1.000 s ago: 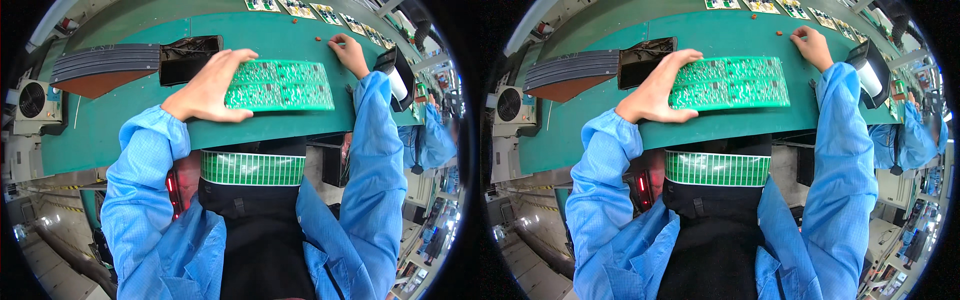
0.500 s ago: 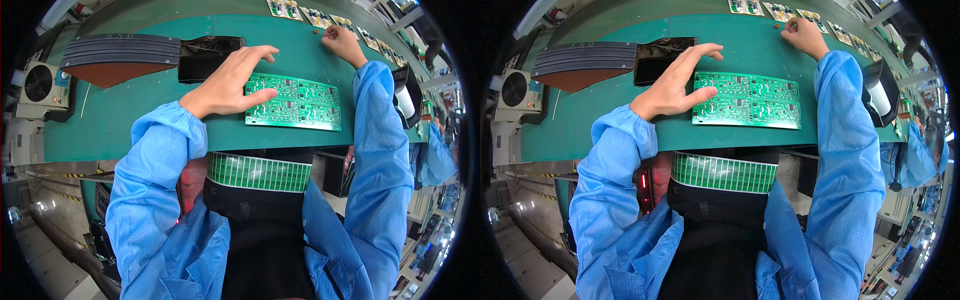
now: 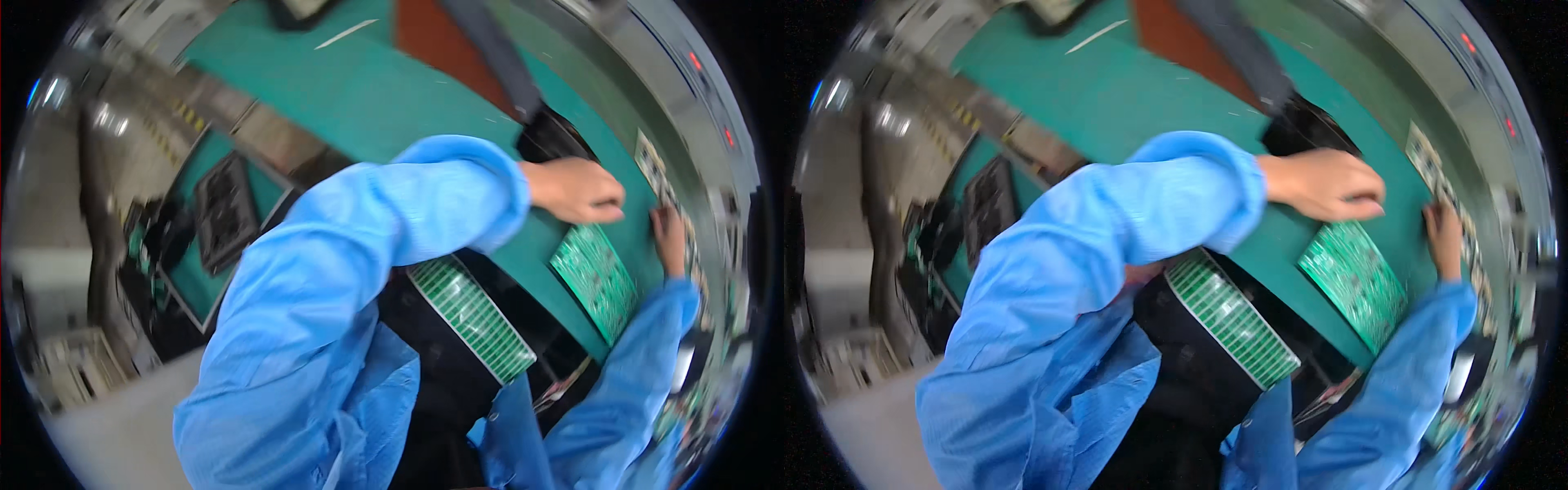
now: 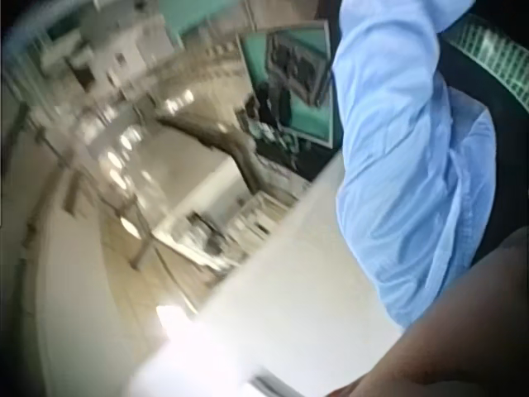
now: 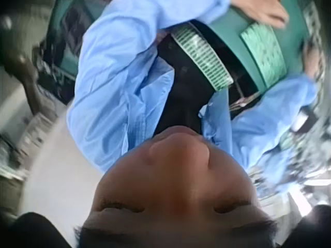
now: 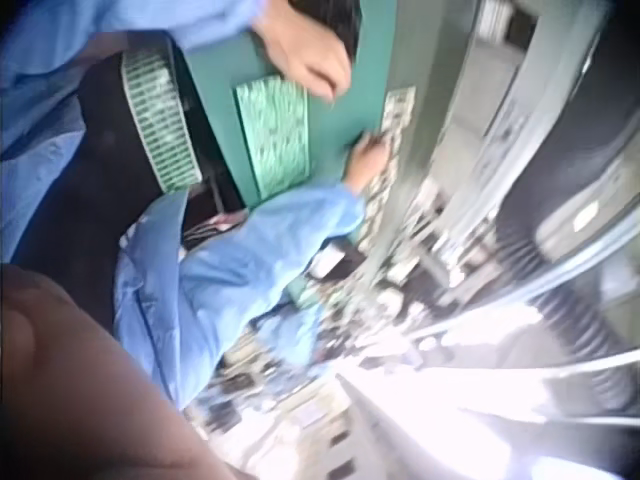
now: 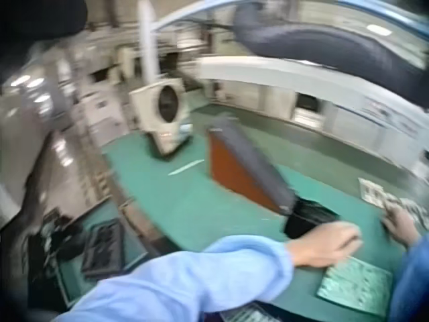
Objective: Assembling electronic circuit boards by applying components and mounting them into plastic housings.
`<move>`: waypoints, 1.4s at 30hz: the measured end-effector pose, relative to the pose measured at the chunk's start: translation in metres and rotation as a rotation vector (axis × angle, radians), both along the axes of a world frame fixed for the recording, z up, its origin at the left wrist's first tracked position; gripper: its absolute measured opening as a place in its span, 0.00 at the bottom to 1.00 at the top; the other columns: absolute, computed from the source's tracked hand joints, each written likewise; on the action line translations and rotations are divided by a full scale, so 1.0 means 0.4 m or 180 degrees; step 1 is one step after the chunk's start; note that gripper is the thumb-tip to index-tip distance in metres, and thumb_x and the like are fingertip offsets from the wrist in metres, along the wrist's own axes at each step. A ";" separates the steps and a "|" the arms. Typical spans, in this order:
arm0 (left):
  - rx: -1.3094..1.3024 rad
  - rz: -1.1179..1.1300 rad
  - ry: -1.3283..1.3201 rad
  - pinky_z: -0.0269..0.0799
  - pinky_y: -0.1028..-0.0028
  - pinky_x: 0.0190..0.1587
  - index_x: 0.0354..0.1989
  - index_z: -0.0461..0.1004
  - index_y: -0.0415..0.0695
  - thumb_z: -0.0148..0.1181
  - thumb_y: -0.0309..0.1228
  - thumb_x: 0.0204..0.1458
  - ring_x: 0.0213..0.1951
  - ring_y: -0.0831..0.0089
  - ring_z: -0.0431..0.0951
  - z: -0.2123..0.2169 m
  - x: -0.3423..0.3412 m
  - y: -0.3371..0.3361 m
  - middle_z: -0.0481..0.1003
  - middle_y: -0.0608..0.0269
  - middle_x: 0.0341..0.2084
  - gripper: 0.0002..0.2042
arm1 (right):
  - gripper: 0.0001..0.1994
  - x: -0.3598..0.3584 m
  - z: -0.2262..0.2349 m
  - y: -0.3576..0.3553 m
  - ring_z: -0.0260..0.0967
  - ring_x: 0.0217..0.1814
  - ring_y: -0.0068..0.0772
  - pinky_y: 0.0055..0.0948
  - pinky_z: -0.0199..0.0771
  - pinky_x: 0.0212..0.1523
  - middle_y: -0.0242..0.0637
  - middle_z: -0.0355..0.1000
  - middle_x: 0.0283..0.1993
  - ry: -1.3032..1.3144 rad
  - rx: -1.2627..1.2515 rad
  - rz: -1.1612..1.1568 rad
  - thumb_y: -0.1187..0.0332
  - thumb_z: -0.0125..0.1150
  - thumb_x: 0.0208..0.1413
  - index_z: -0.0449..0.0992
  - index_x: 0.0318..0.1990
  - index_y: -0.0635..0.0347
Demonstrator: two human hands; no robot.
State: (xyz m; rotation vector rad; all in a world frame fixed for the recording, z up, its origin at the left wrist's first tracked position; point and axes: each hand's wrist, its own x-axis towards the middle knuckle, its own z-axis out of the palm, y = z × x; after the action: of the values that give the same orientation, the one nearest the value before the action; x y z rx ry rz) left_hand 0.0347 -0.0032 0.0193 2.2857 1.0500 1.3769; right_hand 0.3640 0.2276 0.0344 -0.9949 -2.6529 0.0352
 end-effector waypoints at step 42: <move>-0.3583 0.6001 -0.0991 0.74 0.53 0.42 0.44 0.81 0.37 0.49 0.58 0.63 0.38 0.50 0.79 -0.290 -1.203 -1.903 0.81 0.43 0.38 0.31 | 0.06 0.005 0.145 -0.765 0.71 0.50 0.49 0.39 0.70 0.53 0.47 0.71 0.49 0.0095 -0.0663 0.0170 0.80 0.59 0.60 0.75 0.44 0.67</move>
State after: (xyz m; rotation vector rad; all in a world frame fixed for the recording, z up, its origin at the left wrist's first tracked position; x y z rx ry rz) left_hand -0.4464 -0.7646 -0.0966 -0.1358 2.8370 0.7388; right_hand 0.3658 -0.0782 0.0922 -0.9765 -2.6890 0.3417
